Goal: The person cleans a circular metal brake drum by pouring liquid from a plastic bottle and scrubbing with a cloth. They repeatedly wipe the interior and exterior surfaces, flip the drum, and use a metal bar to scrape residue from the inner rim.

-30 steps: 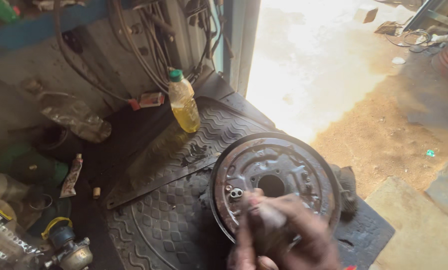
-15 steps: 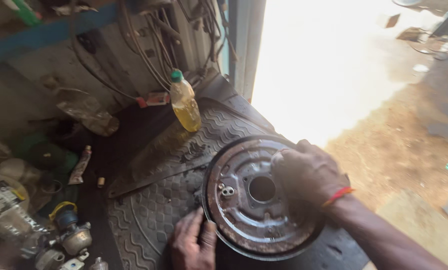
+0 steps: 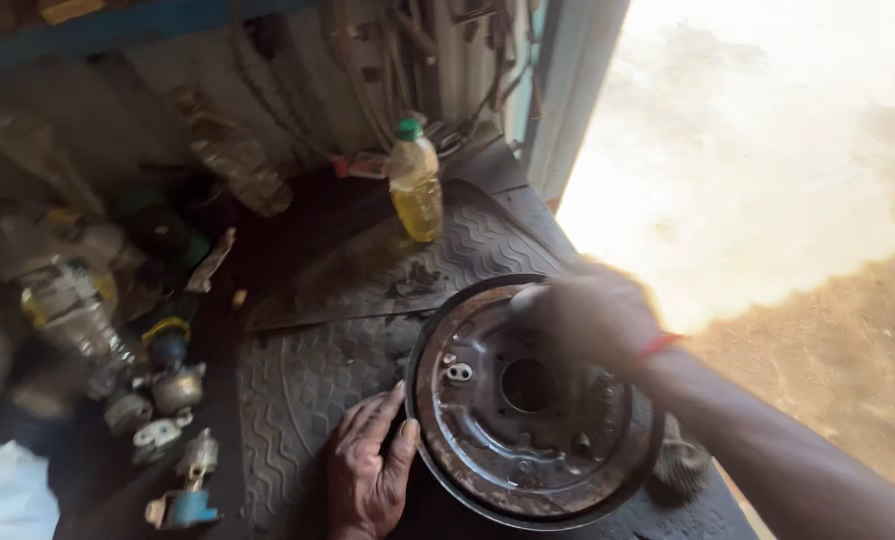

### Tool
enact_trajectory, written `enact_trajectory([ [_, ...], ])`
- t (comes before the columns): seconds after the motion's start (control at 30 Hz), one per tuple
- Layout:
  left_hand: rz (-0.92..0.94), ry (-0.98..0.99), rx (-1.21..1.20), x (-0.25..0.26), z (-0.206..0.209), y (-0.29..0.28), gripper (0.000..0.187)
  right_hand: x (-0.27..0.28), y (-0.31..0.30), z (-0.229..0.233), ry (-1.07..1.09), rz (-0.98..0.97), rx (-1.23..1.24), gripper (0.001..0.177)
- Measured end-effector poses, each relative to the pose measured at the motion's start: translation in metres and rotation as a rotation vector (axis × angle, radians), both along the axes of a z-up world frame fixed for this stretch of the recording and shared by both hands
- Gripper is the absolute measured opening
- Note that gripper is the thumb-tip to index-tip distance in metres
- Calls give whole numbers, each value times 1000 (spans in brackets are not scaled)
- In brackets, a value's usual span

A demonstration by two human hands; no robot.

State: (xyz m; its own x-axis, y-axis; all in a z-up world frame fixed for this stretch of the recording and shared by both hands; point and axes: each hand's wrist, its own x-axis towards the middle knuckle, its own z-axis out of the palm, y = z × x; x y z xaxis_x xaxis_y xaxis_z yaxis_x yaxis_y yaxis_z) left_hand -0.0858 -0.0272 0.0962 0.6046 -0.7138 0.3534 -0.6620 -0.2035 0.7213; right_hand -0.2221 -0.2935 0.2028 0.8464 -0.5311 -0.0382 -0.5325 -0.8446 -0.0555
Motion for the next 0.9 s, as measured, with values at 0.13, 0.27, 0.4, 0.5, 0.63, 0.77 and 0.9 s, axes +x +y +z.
enact_trajectory([
  [0.13,-3,29,-26,1,17,-2,46,13,12,16,-23,-147,78,16],
  [0.27,-17,11,-33,-3,27,-2,42,58,34,-2,-34,357,-133,12],
  [0.4,5,76,-55,-2,30,-4,39,45,73,-17,-368,618,122,6],
  [0.5,-2,23,-88,-1,29,-3,36,51,64,-19,-553,877,236,9],
  [0.63,6,34,-64,-1,21,-1,35,71,71,-24,-604,439,201,16],
  [0.77,-14,-40,-87,0,9,3,35,27,95,-25,-438,773,367,11],
  [0.9,0,-34,-94,-4,6,1,34,-29,84,-7,-268,962,447,9],
])
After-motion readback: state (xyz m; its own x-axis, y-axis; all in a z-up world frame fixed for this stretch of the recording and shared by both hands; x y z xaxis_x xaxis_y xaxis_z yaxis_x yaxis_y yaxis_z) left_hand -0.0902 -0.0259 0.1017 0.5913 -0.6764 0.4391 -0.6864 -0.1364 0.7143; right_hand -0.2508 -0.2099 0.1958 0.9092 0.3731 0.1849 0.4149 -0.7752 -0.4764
